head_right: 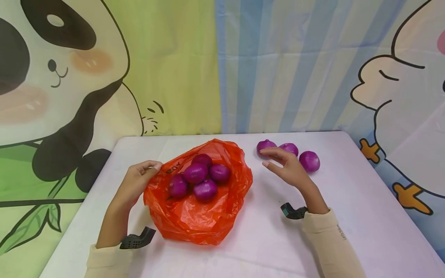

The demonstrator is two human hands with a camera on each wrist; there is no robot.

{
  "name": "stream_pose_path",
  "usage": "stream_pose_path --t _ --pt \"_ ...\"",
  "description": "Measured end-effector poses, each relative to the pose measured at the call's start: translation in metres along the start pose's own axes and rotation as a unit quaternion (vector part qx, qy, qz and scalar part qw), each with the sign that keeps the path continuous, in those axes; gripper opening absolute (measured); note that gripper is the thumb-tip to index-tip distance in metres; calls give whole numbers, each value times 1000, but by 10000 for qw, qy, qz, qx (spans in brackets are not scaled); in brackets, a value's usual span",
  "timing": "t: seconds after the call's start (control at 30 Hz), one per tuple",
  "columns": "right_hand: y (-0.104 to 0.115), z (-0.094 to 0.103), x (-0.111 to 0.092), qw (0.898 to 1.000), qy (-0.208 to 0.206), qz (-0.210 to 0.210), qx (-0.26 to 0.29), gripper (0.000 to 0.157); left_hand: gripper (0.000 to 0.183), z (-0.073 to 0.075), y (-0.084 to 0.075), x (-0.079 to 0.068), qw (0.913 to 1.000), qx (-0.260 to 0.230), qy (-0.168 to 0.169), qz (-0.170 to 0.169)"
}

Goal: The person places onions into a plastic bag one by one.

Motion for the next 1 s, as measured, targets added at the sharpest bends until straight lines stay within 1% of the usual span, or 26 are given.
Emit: stream_pose_path --t 0.13,0.27,0.4,0.57,0.73,0.9,1.0 --pt "-11 19 -10 9987 -230 -252 -377 38 31 0 0 1 10000 14 5 11" --pt "-21 39 -19 9953 -462 -517 -682 37 31 -1 -1 0 10000 14 20 12" --pt "-28 56 -28 9932 -697 -656 -660 38 31 -1 -2 0 10000 30 24 -3" --pt "-33 71 -36 9906 -952 -709 -679 40 31 -1 -1 0 10000 -18 34 -11" --pt "-50 87 -41 9829 -1176 -1051 -949 43 31 -1 0 0 10000 -21 7 13" --pt "-70 103 -46 9717 -1431 -1402 -1251 48 32 -1 -1 0 10000 -18 23 2" --pt "-77 109 -49 9661 -1499 -1583 -1383 52 32 -2 -1 -1 10000 -12 26 1"
Point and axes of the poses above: each hand's wrist, its own x-axis towards the middle knuckle, its own z-axis out of the back of the hand, y = z × x, the point moved 6 cm from there along x, towards the middle knuckle, and after that the axes turned 2 degrees about -z, right-handed, at the moved point
